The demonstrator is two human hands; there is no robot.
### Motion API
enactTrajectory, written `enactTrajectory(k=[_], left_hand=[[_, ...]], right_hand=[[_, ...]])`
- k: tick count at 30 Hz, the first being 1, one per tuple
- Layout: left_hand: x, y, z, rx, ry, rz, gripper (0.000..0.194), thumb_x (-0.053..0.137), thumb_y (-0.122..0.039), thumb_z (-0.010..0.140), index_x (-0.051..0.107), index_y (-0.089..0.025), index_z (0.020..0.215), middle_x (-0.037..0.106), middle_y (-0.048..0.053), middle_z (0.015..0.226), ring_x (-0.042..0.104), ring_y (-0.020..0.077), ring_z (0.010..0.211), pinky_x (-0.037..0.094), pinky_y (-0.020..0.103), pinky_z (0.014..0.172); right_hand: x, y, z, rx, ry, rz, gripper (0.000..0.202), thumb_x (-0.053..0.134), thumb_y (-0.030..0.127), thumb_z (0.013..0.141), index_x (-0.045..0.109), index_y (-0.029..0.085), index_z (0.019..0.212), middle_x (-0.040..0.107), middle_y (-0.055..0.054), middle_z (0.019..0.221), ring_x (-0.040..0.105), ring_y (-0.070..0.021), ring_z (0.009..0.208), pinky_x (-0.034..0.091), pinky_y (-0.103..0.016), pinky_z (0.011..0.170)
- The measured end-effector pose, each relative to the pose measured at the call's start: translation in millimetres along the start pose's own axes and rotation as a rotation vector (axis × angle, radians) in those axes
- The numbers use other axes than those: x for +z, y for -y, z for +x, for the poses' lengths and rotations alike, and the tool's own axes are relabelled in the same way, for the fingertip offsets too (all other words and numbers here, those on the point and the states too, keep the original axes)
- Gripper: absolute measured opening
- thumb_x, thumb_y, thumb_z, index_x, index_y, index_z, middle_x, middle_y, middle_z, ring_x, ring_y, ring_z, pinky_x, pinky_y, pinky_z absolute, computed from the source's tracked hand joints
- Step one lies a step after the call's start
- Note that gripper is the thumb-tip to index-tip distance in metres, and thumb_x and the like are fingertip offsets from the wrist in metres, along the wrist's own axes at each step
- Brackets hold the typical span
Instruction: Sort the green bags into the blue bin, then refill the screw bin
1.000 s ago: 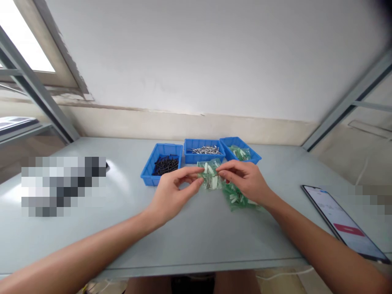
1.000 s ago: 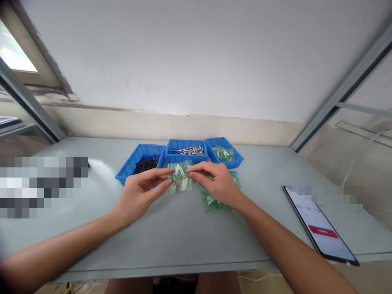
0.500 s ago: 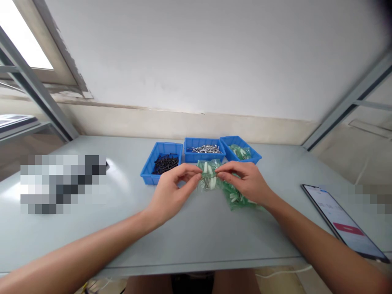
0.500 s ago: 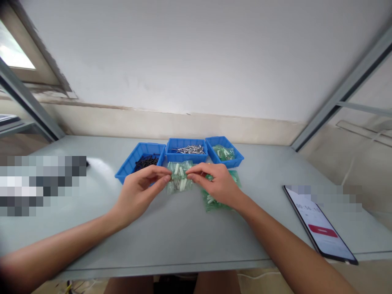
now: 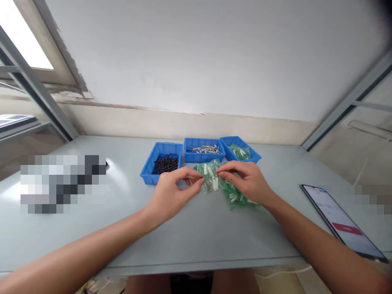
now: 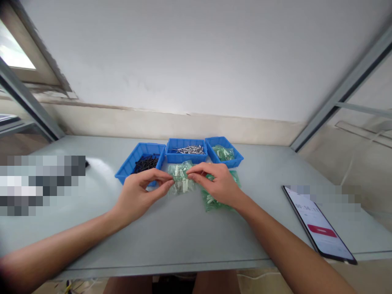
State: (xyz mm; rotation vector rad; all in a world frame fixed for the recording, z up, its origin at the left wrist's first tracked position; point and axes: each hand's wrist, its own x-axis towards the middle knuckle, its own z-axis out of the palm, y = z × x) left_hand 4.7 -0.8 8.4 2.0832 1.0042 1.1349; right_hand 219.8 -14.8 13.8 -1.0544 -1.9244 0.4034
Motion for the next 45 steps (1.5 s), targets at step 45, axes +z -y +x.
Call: enactTrajectory(k=[45], left_hand=[[-0.8, -1.6, -1.3, 0.205, 0.016, 0.123, 0.012, 0.066, -0.02, 0.076, 0.063, -0.017, 0.087, 0.062, 0.0, 0.071, 0.059, 0.0125, 0.067, 0.047, 0.024, 0.062]], right_hand=[[7.4, 0.1, -2.0, 0.09, 0.038, 0.159, 0.005, 0.064, 0.025, 0.082, 0.067, 0.021, 0.081, 0.067, 0.002, 0.073, 0.059, -0.0092, 0.062, 0.046, -0.02, 0.058]])
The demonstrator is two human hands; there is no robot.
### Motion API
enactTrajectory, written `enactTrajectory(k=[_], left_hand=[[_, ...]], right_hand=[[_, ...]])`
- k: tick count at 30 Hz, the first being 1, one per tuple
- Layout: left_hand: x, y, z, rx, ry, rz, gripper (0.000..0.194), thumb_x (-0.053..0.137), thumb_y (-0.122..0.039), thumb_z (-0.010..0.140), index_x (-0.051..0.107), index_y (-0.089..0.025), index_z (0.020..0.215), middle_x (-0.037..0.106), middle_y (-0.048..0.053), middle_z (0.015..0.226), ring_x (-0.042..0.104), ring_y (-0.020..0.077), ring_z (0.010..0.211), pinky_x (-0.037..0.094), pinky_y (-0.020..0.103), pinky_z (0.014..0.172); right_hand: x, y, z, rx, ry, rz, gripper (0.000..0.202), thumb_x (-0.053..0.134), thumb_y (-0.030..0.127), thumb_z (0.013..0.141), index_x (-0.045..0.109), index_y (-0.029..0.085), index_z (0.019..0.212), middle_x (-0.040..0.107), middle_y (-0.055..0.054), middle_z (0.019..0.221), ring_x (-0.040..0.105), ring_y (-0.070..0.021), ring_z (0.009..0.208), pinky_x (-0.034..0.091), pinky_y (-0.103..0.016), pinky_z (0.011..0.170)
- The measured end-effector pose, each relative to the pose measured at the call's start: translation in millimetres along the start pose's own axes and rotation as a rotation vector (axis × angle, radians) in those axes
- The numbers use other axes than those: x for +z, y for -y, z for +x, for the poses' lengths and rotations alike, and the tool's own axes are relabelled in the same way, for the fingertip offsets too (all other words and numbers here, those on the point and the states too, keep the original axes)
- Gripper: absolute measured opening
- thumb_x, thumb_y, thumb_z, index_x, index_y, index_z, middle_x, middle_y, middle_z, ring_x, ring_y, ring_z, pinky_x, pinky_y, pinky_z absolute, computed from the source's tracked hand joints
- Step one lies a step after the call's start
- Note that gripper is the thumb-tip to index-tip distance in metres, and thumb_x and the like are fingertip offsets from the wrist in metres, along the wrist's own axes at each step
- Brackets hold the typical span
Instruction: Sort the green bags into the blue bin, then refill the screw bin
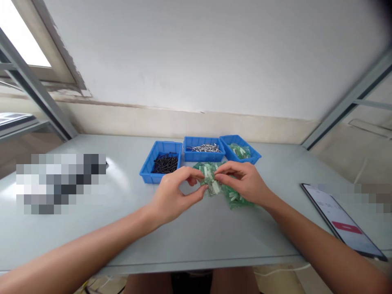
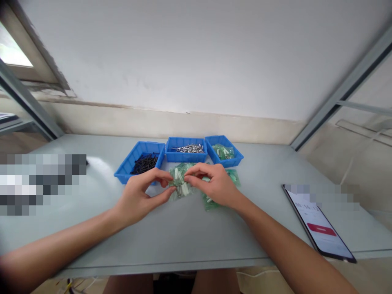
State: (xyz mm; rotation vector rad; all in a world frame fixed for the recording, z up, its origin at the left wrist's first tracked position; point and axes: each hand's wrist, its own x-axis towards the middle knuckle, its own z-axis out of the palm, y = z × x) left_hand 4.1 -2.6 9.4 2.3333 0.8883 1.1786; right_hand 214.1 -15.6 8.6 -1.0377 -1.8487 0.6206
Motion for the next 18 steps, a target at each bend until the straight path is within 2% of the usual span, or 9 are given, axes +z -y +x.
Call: enactTrajectory(k=[4, 8, 11, 18], left_hand=[[-0.2, -0.4, -0.7, 0.003, -0.016, 0.015, 0.007, 0.065, -0.021, 0.078, 0.064, -0.017, 0.084, 0.064, 0.0, 0.069, 0.059, 0.0121, 0.065, 0.046, 0.023, 0.061], [0.6, 0.5, -0.9, 0.09, -0.023, 0.045, 0.002, 0.062, -0.017, 0.08, 0.064, -0.016, 0.08, 0.063, 0.001, 0.07, 0.058, 0.0123, 0.066, 0.046, 0.024, 0.062], [1.4, 2.1, -0.3, 0.159, -0.017, 0.062, 0.005, 0.059, -0.015, 0.083, 0.063, -0.016, 0.081, 0.064, 0.002, 0.072, 0.058, 0.0127, 0.069, 0.047, 0.024, 0.064], [2.8, 6.4, -0.1, 0.211, -0.039, 0.079, 0.008, 0.058, -0.015, 0.084, 0.065, -0.018, 0.087, 0.066, 0.002, 0.078, 0.059, 0.0136, 0.074, 0.049, 0.026, 0.069]], right_hand=[[-0.4, 1.0, 0.2, 0.005, 0.007, 0.012, 0.005, 0.063, 0.025, 0.082, 0.066, 0.021, 0.082, 0.068, 0.001, 0.073, 0.061, -0.0095, 0.062, 0.047, -0.02, 0.057], [-0.3, 1.9, 0.5, -0.017, 0.007, -0.014, 0.005, 0.062, 0.023, 0.083, 0.066, 0.02, 0.082, 0.068, 0.002, 0.074, 0.061, -0.0092, 0.062, 0.047, -0.02, 0.059], [-0.5, 2.5, 1.0, -0.034, 0.003, -0.042, 0.005, 0.062, 0.023, 0.083, 0.065, 0.02, 0.081, 0.067, 0.002, 0.074, 0.059, -0.0085, 0.062, 0.045, -0.019, 0.058], [-0.9, 2.8, 0.8, -0.048, 0.023, -0.106, 0.008, 0.059, 0.025, 0.086, 0.064, 0.02, 0.082, 0.065, 0.002, 0.072, 0.056, -0.0088, 0.061, 0.044, -0.019, 0.058]])
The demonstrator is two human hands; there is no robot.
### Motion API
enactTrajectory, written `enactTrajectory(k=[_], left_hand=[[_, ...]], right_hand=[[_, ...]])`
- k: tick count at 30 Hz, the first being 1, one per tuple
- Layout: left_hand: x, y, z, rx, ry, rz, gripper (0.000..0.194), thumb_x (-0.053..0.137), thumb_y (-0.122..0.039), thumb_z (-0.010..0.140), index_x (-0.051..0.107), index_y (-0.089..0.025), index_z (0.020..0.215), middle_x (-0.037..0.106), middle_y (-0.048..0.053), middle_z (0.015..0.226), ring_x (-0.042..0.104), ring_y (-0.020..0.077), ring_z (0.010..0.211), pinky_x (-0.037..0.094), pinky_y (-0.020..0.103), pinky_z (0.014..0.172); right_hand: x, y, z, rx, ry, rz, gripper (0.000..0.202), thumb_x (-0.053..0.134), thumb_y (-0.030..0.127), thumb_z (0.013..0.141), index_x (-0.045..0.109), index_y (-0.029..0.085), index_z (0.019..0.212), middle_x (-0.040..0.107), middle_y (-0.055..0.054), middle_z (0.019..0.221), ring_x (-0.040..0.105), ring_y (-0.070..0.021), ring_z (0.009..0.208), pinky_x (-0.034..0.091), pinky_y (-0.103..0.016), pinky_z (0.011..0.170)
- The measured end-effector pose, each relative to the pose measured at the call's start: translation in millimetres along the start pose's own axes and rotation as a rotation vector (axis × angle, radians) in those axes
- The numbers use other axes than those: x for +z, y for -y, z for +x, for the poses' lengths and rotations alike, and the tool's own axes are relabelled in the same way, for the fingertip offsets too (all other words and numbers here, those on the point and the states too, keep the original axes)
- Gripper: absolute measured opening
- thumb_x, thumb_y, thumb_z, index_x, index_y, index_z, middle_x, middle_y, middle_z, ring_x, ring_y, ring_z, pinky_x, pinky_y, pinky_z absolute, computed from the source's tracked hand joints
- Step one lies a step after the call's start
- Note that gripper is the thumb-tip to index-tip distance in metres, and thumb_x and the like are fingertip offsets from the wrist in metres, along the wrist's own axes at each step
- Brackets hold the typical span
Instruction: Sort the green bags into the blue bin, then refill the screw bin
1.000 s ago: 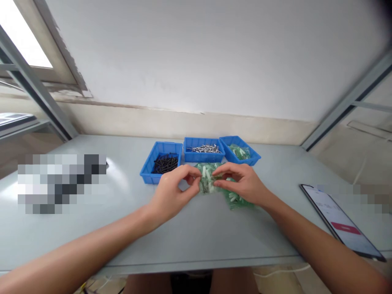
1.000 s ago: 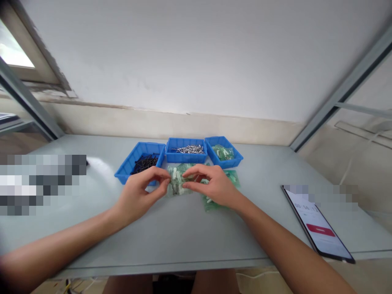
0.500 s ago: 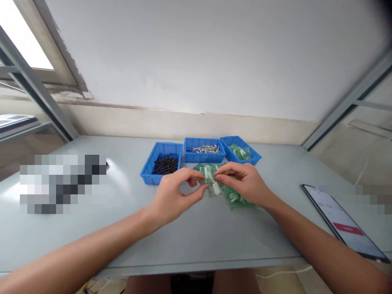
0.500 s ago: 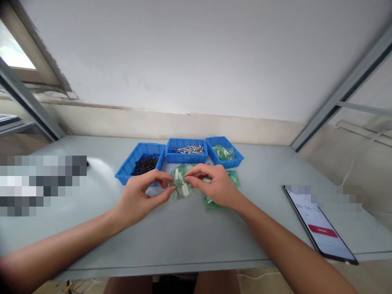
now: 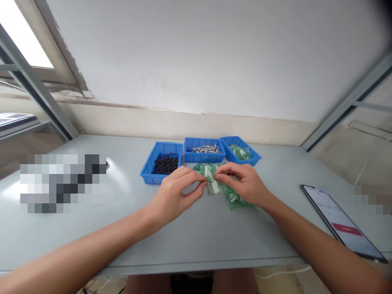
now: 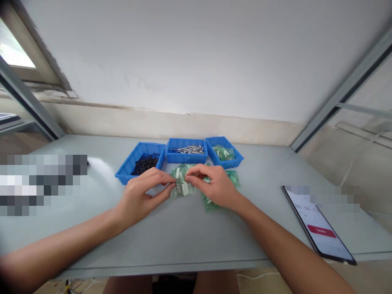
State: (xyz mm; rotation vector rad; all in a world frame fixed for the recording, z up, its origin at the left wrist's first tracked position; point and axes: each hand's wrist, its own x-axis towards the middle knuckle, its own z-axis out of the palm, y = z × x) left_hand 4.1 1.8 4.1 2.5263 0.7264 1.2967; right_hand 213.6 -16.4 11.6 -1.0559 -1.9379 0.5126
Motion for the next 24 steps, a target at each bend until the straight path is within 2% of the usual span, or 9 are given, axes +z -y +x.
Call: enactTrajectory(k=[5, 14, 20, 24], left_hand=[[0.0, -0.6, 0.4, -0.01, 0.026, 0.02, 0.008, 0.054, -0.014, 0.086, 0.062, -0.017, 0.087, 0.063, 0.002, 0.078, 0.058, 0.0134, 0.075, 0.049, 0.025, 0.069], [-1.4, -2.8, -0.2, -0.081, 0.145, 0.094, 0.01, 0.046, -0.012, 0.086, 0.054, -0.018, 0.087, 0.058, 0.003, 0.081, 0.056, 0.015, 0.077, 0.047, 0.028, 0.07], [-1.7, -1.4, -0.7, -0.079, 0.117, 0.075, 0.008, 0.056, -0.016, 0.084, 0.055, -0.017, 0.091, 0.06, 0.003, 0.084, 0.056, 0.0153, 0.08, 0.047, 0.027, 0.072], [-1.2, 0.7, -0.1, -0.06, 0.114, 0.095, 0.007, 0.053, -0.015, 0.087, 0.057, -0.017, 0.092, 0.062, 0.003, 0.084, 0.057, 0.0148, 0.081, 0.048, 0.027, 0.073]], right_hand=[[0.6, 1.2, -1.3, -0.025, 0.015, -0.05, 0.01, 0.057, 0.026, 0.087, 0.063, 0.02, 0.082, 0.065, 0.002, 0.072, 0.055, -0.0096, 0.062, 0.043, -0.02, 0.058], [4.1, 1.6, -2.3, -0.069, 0.015, -0.142, 0.013, 0.055, 0.029, 0.088, 0.064, 0.021, 0.083, 0.068, -0.001, 0.076, 0.058, -0.0121, 0.063, 0.045, -0.022, 0.059], [3.4, 1.5, -2.5, -0.06, -0.044, -0.134, 0.011, 0.056, 0.027, 0.087, 0.064, 0.021, 0.083, 0.067, 0.0, 0.073, 0.057, -0.0113, 0.06, 0.044, -0.022, 0.058], [2.5, 0.7, -1.8, -0.052, -0.044, -0.128, 0.011, 0.056, 0.028, 0.087, 0.064, 0.02, 0.083, 0.067, 0.0, 0.072, 0.057, -0.0116, 0.061, 0.044, -0.022, 0.058]])
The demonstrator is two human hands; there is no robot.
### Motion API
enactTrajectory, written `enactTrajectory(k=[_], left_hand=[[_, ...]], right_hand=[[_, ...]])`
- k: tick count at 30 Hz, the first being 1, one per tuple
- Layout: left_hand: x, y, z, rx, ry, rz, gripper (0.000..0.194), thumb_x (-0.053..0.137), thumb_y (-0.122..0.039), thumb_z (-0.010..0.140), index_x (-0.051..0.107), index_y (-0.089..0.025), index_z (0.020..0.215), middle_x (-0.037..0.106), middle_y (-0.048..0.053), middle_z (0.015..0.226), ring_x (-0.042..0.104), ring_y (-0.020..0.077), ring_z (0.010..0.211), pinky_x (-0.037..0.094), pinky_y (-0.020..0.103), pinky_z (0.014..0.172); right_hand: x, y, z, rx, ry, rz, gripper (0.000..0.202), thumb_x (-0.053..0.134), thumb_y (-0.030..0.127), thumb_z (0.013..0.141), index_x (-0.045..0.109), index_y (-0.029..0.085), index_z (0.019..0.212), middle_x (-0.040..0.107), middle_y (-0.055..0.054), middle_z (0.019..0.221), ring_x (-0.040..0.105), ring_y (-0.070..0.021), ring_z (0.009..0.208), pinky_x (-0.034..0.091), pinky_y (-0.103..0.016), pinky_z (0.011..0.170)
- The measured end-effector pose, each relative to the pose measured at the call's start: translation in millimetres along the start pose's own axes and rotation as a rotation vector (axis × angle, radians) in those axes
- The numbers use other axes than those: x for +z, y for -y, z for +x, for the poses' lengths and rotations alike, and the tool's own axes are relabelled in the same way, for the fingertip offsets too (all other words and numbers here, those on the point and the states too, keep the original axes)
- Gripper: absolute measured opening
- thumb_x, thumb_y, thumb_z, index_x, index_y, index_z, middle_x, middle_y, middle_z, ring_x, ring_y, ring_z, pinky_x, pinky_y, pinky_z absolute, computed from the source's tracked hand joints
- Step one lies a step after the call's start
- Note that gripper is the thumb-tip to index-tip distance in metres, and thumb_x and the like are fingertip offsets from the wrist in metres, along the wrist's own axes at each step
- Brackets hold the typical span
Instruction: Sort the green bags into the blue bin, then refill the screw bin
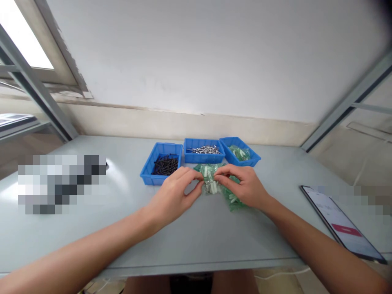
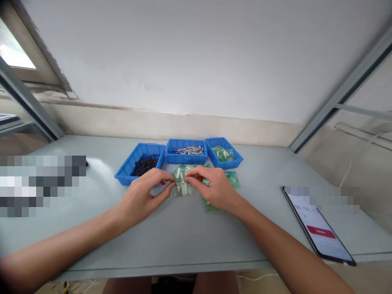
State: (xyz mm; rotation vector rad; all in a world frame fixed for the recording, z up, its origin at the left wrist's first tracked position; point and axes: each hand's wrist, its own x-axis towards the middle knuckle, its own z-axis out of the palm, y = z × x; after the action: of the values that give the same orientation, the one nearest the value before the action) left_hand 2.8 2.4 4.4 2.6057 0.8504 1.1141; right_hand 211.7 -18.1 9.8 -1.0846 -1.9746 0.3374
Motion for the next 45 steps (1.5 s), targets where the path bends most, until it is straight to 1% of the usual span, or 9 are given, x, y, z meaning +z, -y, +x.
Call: enactTrajectory(k=[9, 15, 19, 21, 24, 29, 33, 39, 45], left_hand=[[0.5, 3.0, 0.8, 0.063, -0.057, 0.083, 0.006, 0.054, -0.017, 0.087, 0.06, -0.018, 0.088, 0.067, 0.003, 0.082, 0.057, 0.0169, 0.08, 0.049, 0.029, 0.072], [0.3, 4.7, 0.9, 0.094, 0.019, 0.165, 0.009, 0.049, -0.018, 0.088, 0.058, -0.017, 0.091, 0.064, 0.005, 0.084, 0.055, 0.0184, 0.082, 0.049, 0.031, 0.074], [0.8, 4.1, 0.6, 0.055, 0.134, 0.221, 0.011, 0.045, -0.018, 0.089, 0.056, -0.016, 0.088, 0.06, 0.006, 0.082, 0.055, 0.0196, 0.08, 0.048, 0.033, 0.072], [0.9, 3.6, 0.7, 0.028, 0.178, 0.184, 0.012, 0.042, -0.017, 0.089, 0.055, -0.017, 0.088, 0.058, 0.006, 0.084, 0.055, 0.0193, 0.081, 0.048, 0.033, 0.073], [0.7, 2.3, 1.2, -0.022, 0.185, 0.062, 0.014, 0.039, -0.017, 0.091, 0.053, -0.017, 0.091, 0.057, 0.005, 0.087, 0.055, 0.0175, 0.081, 0.047, 0.031, 0.073], [1.8, -0.3, 2.7, -0.244, 0.207, -0.201, 0.015, 0.037, -0.022, 0.093, 0.051, -0.018, 0.089, 0.054, 0.0, 0.072, 0.051, 0.0128, 0.062, 0.045, 0.025, 0.057], [4.3, -0.7, 3.0, -0.336, 0.188, -0.435, 0.016, 0.037, -0.025, 0.094, 0.05, -0.018, 0.085, 0.049, -0.001, 0.07, 0.05, 0.0119, 0.062, 0.048, 0.024, 0.057], [5.0, -0.6, 2.1, -0.328, 0.102, -0.35, 0.014, 0.04, -0.022, 0.092, 0.052, -0.018, 0.084, 0.05, -0.001, 0.068, 0.048, 0.0108, 0.058, 0.045, 0.022, 0.053], [3.4, -1.1, 2.6, -0.326, 0.081, -0.323, 0.013, 0.043, -0.023, 0.092, 0.054, -0.018, 0.088, 0.055, -0.001, 0.071, 0.051, 0.0103, 0.059, 0.046, 0.023, 0.056]], right_hand=[[-1.3, 1.5, 1.0, 0.024, 0.043, -0.006, 0.013, 0.056, 0.029, 0.087, 0.065, 0.021, 0.081, 0.067, -0.001, 0.073, 0.057, -0.0118, 0.061, 0.044, -0.023, 0.058], [-0.4, -0.9, 1.4, 0.025, 0.078, -0.014, 0.015, 0.055, 0.031, 0.087, 0.065, 0.021, 0.082, 0.067, -0.001, 0.074, 0.057, -0.0124, 0.063, 0.044, -0.023, 0.058], [1.6, -3.1, 0.9, 0.006, 0.121, -0.037, 0.015, 0.055, 0.032, 0.087, 0.066, 0.021, 0.084, 0.067, 0.0, 0.073, 0.057, -0.0119, 0.061, 0.043, -0.022, 0.056], [1.6, -3.7, 1.2, 0.007, 0.131, -0.03, 0.015, 0.055, 0.031, 0.087, 0.066, 0.022, 0.085, 0.067, 0.0, 0.073, 0.057, -0.0117, 0.061, 0.043, -0.021, 0.056], [0.5, -4.2, 2.2, 0.02, 0.117, -0.002, 0.015, 0.055, 0.031, 0.087, 0.066, 0.021, 0.084, 0.067, 0.0, 0.074, 0.057, -0.0116, 0.062, 0.044, -0.022, 0.058], [-1.7, -5.8, 2.9, 0.022, 0.106, 0.022, 0.015, 0.055, 0.031, 0.088, 0.066, 0.021, 0.085, 0.068, -0.001, 0.076, 0.058, -0.0121, 0.063, 0.045, -0.023, 0.059], [-4.2, -6.0, 2.4, -0.016, 0.113, -0.022, 0.015, 0.055, 0.031, 0.088, 0.066, 0.022, 0.086, 0.068, -0.002, 0.077, 0.058, -0.0126, 0.064, 0.045, -0.023, 0.06], [-6.2, -5.3, 2.5, -0.06, 0.136, -0.016, 0.011, 0.056, 0.028, 0.087, 0.065, 0.022, 0.089, 0.068, -0.001, 0.078, 0.059, -0.0127, 0.066, 0.046, -0.022, 0.059], [-5.1, -6.2, 2.7, 0.0, 0.144, 0.058, 0.013, 0.058, 0.029, 0.086, 0.065, 0.023, 0.095, 0.069, -0.001, 0.085, 0.06, -0.012, 0.067, 0.048, -0.023, 0.061]])
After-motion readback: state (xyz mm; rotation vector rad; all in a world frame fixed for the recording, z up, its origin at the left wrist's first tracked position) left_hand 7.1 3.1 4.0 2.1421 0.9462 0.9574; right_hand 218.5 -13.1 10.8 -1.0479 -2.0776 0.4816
